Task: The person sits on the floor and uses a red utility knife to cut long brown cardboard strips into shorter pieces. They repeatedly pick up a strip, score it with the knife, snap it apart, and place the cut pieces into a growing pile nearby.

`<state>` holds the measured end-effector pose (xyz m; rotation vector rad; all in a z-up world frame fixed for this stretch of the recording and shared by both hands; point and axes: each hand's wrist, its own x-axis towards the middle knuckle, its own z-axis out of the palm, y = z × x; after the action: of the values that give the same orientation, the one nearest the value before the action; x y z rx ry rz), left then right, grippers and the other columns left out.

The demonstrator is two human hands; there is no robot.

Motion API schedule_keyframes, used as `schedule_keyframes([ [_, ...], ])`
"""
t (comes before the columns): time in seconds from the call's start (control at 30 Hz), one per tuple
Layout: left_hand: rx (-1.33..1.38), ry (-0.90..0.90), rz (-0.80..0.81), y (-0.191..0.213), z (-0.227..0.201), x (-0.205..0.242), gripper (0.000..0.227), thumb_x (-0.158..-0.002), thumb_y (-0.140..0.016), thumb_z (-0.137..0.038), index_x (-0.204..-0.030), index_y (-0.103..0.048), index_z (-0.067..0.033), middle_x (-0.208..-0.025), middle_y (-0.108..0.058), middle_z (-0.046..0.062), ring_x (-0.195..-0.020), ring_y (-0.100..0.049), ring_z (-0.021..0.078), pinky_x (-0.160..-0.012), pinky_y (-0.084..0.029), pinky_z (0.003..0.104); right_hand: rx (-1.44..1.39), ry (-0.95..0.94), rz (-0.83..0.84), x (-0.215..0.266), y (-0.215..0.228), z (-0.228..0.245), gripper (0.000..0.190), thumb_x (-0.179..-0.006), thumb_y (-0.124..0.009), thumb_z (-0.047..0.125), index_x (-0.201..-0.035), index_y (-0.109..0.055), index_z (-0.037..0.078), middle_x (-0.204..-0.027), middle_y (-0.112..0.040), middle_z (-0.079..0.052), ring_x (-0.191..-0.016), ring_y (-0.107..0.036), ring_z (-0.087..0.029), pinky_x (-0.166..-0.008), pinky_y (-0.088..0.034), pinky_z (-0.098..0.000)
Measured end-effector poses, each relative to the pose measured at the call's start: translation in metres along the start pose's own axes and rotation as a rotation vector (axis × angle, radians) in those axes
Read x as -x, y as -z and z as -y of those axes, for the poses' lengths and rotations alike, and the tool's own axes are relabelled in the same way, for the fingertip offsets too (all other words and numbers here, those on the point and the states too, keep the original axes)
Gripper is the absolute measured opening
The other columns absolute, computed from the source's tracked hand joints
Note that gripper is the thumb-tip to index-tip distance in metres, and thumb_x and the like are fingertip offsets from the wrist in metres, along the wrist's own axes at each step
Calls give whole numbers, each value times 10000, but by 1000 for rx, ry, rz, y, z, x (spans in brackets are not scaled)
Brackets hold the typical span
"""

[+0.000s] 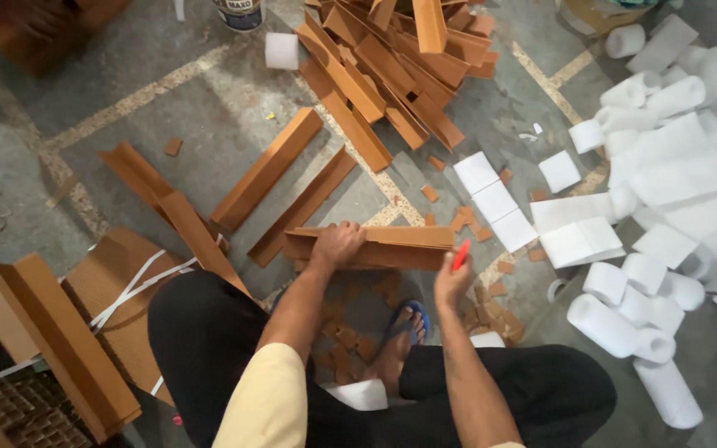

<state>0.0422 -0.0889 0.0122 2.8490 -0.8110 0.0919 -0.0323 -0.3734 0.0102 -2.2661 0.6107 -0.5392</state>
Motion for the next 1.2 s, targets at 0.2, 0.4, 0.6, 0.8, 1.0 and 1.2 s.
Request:
schedule_keyframes([
  [0.2, 166, 38, 31, -10, 11, -12, 196, -936, -555, -195, -909, -733, -118, -967, -730, 93, -918, -721, 286, -760, -589, 439, 15, -127, 496, 47, 4, 63, 399, -987, -600, 357, -1247, -566, 56, -950, -701, -263, -888, -691, -458, -761, -523, -543],
  [0.4, 231, 86, -54, 9, -10, -23, 218, -881, -565, -189, -905, -781, -205, -918, -726, 81, -884, -712, 290, -709, -566, 471, 154, 112, 548, 85, 8, 99, 366, -967, -602, 329, -1235, -525, 91, -828, -700, -300, -806, -668, -537, -653, -504, -609],
  [0.6, 188, 130, -74, 34, -17, -10, 173, -860, -579, -212, -818, -745, -188, -883, -710, 48, -888, -701, 267, -701, -554, 460, 294, 162, 624, 91, 3, 103, 480, -1007, -505, 311, -1391, -396, 44, -858, -680, -345, -787, -633, -575, -685, -478, -665],
  [0.8, 242, 122, -141, 28, -18, -11, 162, -875, -586, -198, -809, -733, -181, -872, -704, 41, -881, -704, 266, -703, -556, 445, 338, 108, 667, 88, 3, 107, 398, -1040, -476, 331, -1332, -446, 62, -864, -694, -330, -820, -645, -562, -708, -484, -662],
  [1.0, 162, 150, 11, 24, -12, -22, 201, -890, -572, -188, -911, -772, -199, -975, -727, 42, -942, -715, 257, -748, -581, 426, 248, 106, 661, 85, -3, 116, 329, -1021, -485, 294, -1253, -466, 62, -835, -699, -317, -800, -650, -560, -696, -494, -658],
  [1.2, 213, 106, 18, 19, -15, -20, 255, -904, -565, -187, -1037, -775, -243, -981, -727, 53, -944, -706, 270, -753, -576, 437, 352, 117, 686, 86, -3, 112, 313, -1032, -486, 296, -1196, -457, 30, -806, -683, -335, -777, -655, -560, -693, -497, -658],
])
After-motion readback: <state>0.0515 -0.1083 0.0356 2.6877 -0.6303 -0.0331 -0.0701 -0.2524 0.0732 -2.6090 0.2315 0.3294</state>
